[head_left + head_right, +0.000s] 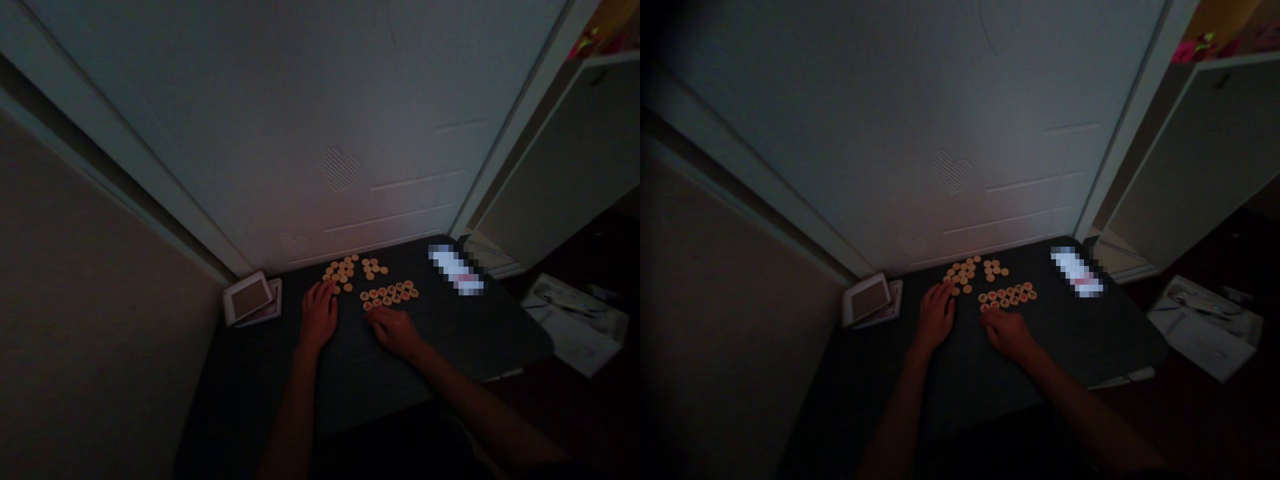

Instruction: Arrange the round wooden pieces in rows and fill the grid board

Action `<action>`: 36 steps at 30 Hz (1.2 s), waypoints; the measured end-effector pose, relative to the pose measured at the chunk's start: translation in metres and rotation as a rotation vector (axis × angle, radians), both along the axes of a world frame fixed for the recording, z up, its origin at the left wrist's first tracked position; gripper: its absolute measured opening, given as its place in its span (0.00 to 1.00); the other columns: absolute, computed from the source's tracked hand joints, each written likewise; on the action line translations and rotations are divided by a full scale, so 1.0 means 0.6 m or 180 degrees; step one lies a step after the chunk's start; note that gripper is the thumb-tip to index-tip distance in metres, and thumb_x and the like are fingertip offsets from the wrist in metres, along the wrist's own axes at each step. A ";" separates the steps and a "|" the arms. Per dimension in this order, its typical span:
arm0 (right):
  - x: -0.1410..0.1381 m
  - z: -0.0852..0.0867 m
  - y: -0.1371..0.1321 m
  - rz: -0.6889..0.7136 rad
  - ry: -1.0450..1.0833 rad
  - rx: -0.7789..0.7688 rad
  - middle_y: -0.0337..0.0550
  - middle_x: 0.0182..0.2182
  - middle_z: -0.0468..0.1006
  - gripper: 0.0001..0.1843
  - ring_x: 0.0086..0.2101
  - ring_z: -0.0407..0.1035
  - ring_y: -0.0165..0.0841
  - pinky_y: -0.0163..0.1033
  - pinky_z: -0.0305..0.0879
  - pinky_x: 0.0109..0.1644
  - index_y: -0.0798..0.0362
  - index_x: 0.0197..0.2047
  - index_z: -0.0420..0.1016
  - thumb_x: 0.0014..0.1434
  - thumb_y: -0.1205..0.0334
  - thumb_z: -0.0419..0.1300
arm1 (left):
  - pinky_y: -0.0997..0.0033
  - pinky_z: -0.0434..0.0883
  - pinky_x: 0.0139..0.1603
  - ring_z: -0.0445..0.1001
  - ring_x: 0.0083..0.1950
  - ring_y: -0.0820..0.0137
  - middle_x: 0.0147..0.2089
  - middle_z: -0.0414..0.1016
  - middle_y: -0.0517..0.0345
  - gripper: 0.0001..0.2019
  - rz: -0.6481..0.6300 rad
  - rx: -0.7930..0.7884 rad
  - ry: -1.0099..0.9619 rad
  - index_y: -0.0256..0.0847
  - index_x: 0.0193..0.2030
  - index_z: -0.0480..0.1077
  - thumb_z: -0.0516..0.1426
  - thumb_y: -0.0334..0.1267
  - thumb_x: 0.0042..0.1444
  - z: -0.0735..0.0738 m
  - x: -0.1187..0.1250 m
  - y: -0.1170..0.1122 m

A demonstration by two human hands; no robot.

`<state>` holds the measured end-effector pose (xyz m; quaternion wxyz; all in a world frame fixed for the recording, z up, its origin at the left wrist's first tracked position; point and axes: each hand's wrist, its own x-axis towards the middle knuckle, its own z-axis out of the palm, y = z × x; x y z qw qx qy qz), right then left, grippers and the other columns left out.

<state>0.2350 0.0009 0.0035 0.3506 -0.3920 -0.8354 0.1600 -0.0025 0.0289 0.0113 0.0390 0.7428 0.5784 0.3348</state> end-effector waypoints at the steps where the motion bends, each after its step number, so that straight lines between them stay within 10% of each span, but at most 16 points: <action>1: 0.000 0.000 0.000 0.0008 0.0024 -0.0009 0.41 0.42 0.83 0.12 0.42 0.78 0.33 0.37 0.73 0.49 0.47 0.41 0.75 0.63 0.72 0.54 | 0.44 0.58 0.68 0.61 0.68 0.54 0.67 0.67 0.51 0.21 0.0003 0.0007 0.0038 0.48 0.65 0.66 0.52 0.35 0.66 -0.002 0.002 0.000; 26: 0.000 -0.007 0.003 0.0161 -0.0236 0.0041 0.40 0.41 0.82 0.12 0.40 0.77 0.31 0.33 0.70 0.45 0.49 0.41 0.75 0.62 0.73 0.55 | 0.54 0.70 0.51 0.76 0.46 0.58 0.42 0.80 0.52 0.04 0.0699 0.0056 -0.0013 0.43 0.42 0.72 0.58 0.38 0.62 0.008 0.012 -0.004; 36: 0.000 -0.006 0.003 0.0119 -0.0248 -0.0018 0.41 0.40 0.82 0.11 0.39 0.77 0.31 0.33 0.70 0.45 0.49 0.41 0.76 0.61 0.73 0.55 | 0.63 0.74 0.55 0.76 0.54 0.65 0.52 0.76 0.53 0.09 -0.0573 -0.0017 -0.0664 0.45 0.50 0.72 0.56 0.37 0.65 -0.001 0.037 -0.010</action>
